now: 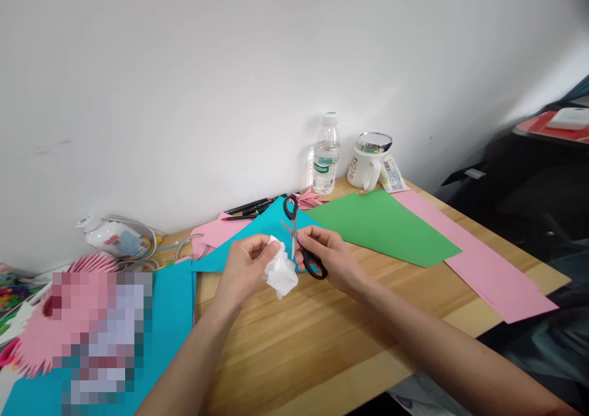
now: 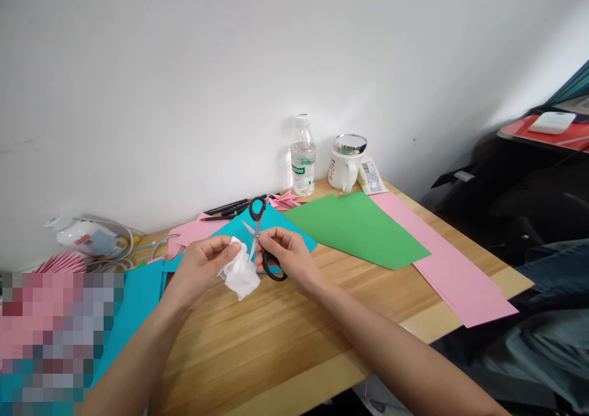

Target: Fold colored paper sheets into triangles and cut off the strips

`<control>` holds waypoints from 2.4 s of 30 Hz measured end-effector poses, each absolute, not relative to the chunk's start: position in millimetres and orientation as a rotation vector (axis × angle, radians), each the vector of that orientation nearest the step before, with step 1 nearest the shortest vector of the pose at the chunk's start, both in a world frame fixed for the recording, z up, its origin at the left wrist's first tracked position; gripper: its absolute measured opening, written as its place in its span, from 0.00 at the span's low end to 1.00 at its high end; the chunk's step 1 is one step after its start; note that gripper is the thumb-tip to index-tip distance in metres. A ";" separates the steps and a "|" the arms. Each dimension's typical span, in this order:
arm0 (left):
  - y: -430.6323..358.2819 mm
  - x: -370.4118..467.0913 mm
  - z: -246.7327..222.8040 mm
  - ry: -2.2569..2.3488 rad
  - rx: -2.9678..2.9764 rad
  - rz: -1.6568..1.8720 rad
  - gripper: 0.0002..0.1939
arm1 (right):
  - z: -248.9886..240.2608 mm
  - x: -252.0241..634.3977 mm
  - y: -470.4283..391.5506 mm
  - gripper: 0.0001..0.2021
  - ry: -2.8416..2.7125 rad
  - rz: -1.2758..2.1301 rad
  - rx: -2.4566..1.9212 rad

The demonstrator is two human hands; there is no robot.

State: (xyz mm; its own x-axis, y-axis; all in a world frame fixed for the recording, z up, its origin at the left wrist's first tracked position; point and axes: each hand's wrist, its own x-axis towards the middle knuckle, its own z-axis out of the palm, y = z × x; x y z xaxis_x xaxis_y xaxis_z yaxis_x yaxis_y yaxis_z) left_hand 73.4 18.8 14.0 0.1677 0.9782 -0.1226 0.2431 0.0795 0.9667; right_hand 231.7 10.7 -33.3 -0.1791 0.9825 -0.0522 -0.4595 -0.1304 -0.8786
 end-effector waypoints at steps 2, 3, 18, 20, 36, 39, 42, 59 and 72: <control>19.2 72.9 14.3 1.297 1.363 0.936 0.16 | -31.5 233.0 11.9 0.13 -0.822 1.688 -0.789; 19.6 71.9 14.5 1.304 1.356 0.979 0.16 | -29.9 234.0 12.3 0.12 -0.784 1.738 -0.773; 20.7 60.5 24.0 1.356 1.354 1.386 0.13 | -32.4 254.2 14.3 0.14 -0.496 2.222 -0.313; 19.5 61.0 25.1 1.355 1.380 1.418 0.13 | -33.3 254.7 14.4 0.16 -0.469 2.240 -0.284; 22.3 45.5 44.6 1.072 1.663 0.668 0.14 | -40.9 248.3 18.7 0.17 -0.827 2.531 0.074; 23.3 49.6 37.5 1.096 1.671 0.546 0.13 | -41.8 250.2 22.7 0.16 -0.786 2.556 -0.146; 25.6 50.6 32.1 1.233 1.603 0.647 0.13 | -39.7 254.2 26.6 0.15 -0.630 2.397 -0.434; 9.4 72.6 27.8 1.247 1.373 0.726 0.14 | -47.2 232.9 21.4 0.14 -0.860 1.451 -0.791; 32.9 62.1 4.3 1.236 1.255 1.262 0.11 | -39.5 233.3 8.7 0.19 -1.261 1.669 -0.887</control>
State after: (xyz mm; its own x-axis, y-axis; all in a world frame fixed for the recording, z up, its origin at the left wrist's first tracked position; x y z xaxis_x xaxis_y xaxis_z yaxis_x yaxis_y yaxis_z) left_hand 62.1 32.9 4.3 -0.0374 0.9978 0.0543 0.0340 -0.0531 0.9980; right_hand 233.3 8.7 -39.5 -0.3945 0.9177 -0.0476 -0.2048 -0.1383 -0.9690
